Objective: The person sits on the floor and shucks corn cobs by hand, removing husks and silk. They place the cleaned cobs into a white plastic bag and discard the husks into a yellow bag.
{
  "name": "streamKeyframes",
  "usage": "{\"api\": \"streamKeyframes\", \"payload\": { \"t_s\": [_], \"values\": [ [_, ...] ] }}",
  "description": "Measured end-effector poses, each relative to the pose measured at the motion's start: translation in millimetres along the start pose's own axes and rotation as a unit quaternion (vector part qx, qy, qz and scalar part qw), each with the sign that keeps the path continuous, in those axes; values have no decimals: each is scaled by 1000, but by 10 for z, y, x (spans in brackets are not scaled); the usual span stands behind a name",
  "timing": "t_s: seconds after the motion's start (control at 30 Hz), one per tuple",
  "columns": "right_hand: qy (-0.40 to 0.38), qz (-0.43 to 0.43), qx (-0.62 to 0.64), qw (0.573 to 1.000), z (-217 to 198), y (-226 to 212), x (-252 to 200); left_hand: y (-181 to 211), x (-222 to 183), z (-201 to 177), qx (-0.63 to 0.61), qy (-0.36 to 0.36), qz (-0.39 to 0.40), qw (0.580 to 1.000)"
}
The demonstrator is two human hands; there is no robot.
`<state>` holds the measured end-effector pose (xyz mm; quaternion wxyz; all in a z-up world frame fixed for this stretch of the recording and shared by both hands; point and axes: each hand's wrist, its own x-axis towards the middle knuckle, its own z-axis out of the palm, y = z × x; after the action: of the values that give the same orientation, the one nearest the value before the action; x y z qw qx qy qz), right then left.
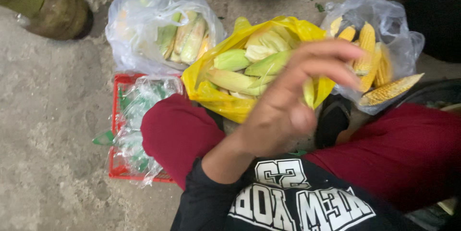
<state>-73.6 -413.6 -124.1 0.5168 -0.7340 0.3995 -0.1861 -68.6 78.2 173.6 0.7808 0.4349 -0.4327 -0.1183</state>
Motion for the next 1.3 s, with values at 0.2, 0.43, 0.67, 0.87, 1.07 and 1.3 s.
{"api": "streamKeyframes", "payload": {
  "t_s": [0.2,0.43,0.67,0.87,1.07,1.3],
  "values": [
    [-274,10,-137,952,-870,255,194,-557,68,-804,12,349,-17,937],
    [219,-230,-299,900,146,1366,-347,-945,-74,-1372,-36,408,-111,906],
    [182,13,-49,982,339,928,-675,-1267,-112,-1437,-12,395,-203,896],
    [81,119,-254,956,368,602,-672,-1332,-135,-1451,38,375,-236,895],
    [71,98,-158,980,-42,940,-348,-1306,-183,-1496,36,384,-245,890],
    [-32,-14,17,999,-426,872,77,-1239,-358,-1672,279,281,-318,861]
  ]
}}
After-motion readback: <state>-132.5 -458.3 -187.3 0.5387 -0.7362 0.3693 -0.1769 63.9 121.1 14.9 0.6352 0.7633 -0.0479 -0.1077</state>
